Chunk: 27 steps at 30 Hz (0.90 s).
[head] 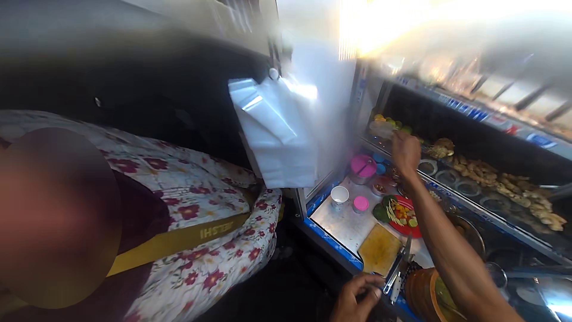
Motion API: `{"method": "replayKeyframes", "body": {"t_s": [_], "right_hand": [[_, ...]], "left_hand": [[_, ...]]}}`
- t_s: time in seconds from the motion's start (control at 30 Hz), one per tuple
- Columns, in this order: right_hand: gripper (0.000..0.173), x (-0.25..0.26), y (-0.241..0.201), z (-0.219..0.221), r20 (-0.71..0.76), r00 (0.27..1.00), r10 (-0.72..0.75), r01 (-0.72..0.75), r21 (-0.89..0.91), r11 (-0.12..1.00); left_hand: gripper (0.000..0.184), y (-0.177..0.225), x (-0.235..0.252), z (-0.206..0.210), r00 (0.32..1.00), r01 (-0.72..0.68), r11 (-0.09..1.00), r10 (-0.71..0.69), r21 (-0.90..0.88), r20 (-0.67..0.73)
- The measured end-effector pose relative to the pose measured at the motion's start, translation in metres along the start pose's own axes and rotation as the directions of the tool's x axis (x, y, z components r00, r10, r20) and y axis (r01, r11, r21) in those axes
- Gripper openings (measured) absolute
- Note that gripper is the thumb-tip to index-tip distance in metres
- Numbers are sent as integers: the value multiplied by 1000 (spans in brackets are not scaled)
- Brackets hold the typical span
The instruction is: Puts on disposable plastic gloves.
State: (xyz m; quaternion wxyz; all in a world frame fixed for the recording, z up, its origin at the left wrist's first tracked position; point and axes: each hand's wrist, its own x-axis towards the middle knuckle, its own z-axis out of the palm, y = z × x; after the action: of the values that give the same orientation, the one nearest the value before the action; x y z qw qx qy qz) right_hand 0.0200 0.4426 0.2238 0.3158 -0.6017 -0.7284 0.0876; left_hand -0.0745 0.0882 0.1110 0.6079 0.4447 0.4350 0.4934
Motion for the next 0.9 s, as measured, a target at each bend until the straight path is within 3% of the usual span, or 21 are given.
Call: {"method": "replayKeyframes", "body": {"t_s": [0.1,0.23,0.33,0.4,0.53,0.67,0.9], "right_hand": [[29,-100,-3,-47,-187,976,-115,147,167,975],[41,-234,-13,-70,-138,985,-99,142,348,927],[36,-310,-13,-63,-51,997,-59,75,455,887],[28,-345,-10,-57,-34,999,-40,51,469,882],[18,-390,-5,-54,29,1000,1,-13,424,905],[16,-413,-2,-50,54,999,-2,-22,439,898],[14,-427,0,-51,137,977,-166,89,445,891]], "left_hand": [[30,25,1,0,987,-146,964,127,-223,-96],[37,52,-5,4,975,-212,842,219,-497,-45],[47,52,-16,14,990,-107,809,137,-578,8],[47,42,-25,19,999,-11,831,-17,-556,-44],[40,26,-42,30,917,147,799,-331,-583,-222],[32,11,-44,33,808,259,685,-540,-681,-235],[23,-3,-43,38,764,233,641,-586,-731,-270]]}}
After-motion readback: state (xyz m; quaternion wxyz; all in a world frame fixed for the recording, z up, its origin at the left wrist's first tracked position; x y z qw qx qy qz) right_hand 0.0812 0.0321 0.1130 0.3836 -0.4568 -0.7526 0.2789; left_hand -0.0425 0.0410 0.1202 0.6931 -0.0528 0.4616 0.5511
